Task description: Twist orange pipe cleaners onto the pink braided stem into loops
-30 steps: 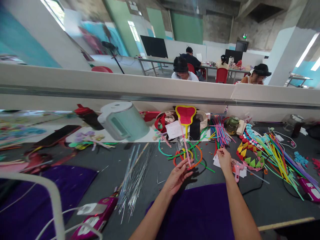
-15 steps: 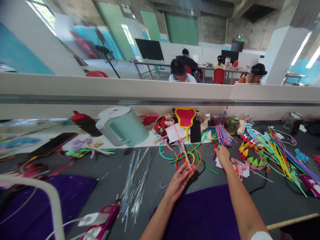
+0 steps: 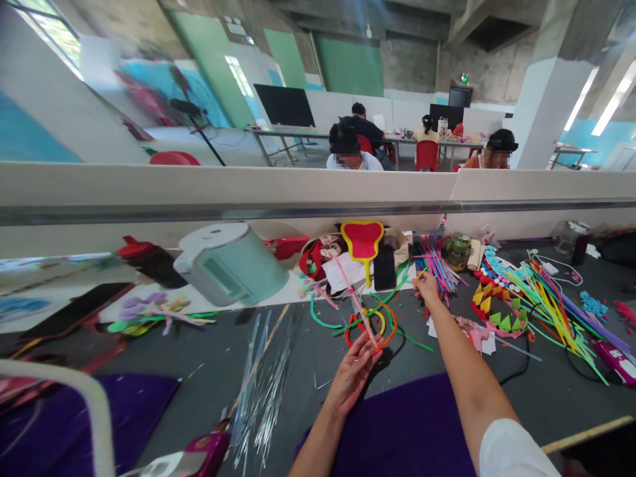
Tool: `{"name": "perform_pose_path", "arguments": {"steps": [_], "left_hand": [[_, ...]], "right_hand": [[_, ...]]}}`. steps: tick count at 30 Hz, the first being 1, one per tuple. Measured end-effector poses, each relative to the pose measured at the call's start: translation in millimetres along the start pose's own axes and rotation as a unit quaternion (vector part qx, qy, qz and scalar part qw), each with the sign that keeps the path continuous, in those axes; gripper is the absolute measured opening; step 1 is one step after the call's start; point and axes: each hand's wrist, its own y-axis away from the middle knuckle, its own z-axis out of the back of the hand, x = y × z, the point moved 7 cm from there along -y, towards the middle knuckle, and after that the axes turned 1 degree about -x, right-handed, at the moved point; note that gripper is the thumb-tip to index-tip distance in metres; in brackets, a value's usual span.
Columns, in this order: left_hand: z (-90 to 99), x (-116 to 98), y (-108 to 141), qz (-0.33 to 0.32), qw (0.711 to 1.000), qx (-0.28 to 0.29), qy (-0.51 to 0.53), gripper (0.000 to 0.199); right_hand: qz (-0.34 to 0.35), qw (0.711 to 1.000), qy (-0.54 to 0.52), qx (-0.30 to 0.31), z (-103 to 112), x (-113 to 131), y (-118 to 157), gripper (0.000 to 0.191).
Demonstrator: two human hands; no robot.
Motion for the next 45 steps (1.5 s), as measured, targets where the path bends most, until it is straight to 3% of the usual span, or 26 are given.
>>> {"name": "perform_pose_path", "arguments": {"steps": [3,6,11,17,21,24,28,33,36,39,45], "left_hand": [[1.6,-1.1,-1.0,-0.003,1.0,-0.001,-0.001,0.052],[2.0,-1.4,-1.6,-0.002,1.0,-0.004,-0.002,0.053],[-0.6,-1.4,-1.9,-0.005,1.0,-0.005,-0.006,0.051],[-1.9,-1.1,-1.7,-0.004,1.0,-0.003,-0.01,0.051],[-2.2,-0.6,-1.4,-0.003,1.0,-0.002,-0.016,0.052],[-3.9,0.3,-0.6,0.001,1.0,0.001,-0.021,0.052],[-5.1,0.7,0.5,-0.001,1.0,0.002,-0.018,0.051],[-5.9,1.0,1.2,-0.003,1.0,0.009,-0.02,0.052],[-5.7,0.7,1.6,-0.003,1.0,0.009,-0.02,0.051],[-6.2,0.4,2.0,-0.002,1.0,0.014,-0.018,0.05],[-7.3,0.8,1.4,-0.001,1.0,0.014,-0.012,0.05]], "right_hand": [[0.028,0.999,-0.021,-0.003,2.4,9.0,11.0,0.026],[0.08,0.995,-0.045,-0.036,17.8,22.3,33.3,0.019],[0.145,0.977,-0.112,-0.108,60.6,50.1,69.2,0.025],[0.169,0.943,-0.223,-0.18,117.2,73.5,82.5,0.03],[0.172,0.926,-0.264,-0.209,135.2,76.3,91.1,0.028],[0.178,0.926,-0.266,-0.201,133.1,80.5,99.2,0.026],[0.196,0.944,-0.222,-0.146,112.3,93.4,107.2,0.025],[0.213,0.962,-0.169,0.008,62.3,101.0,110.3,0.026],[0.224,0.965,-0.114,0.079,38.1,92.0,111.8,0.034],[0.173,0.98,-0.087,0.047,37.4,66.1,106.7,0.037],[0.109,0.991,-0.067,-0.032,58.7,18.5,102.2,0.034]]}}
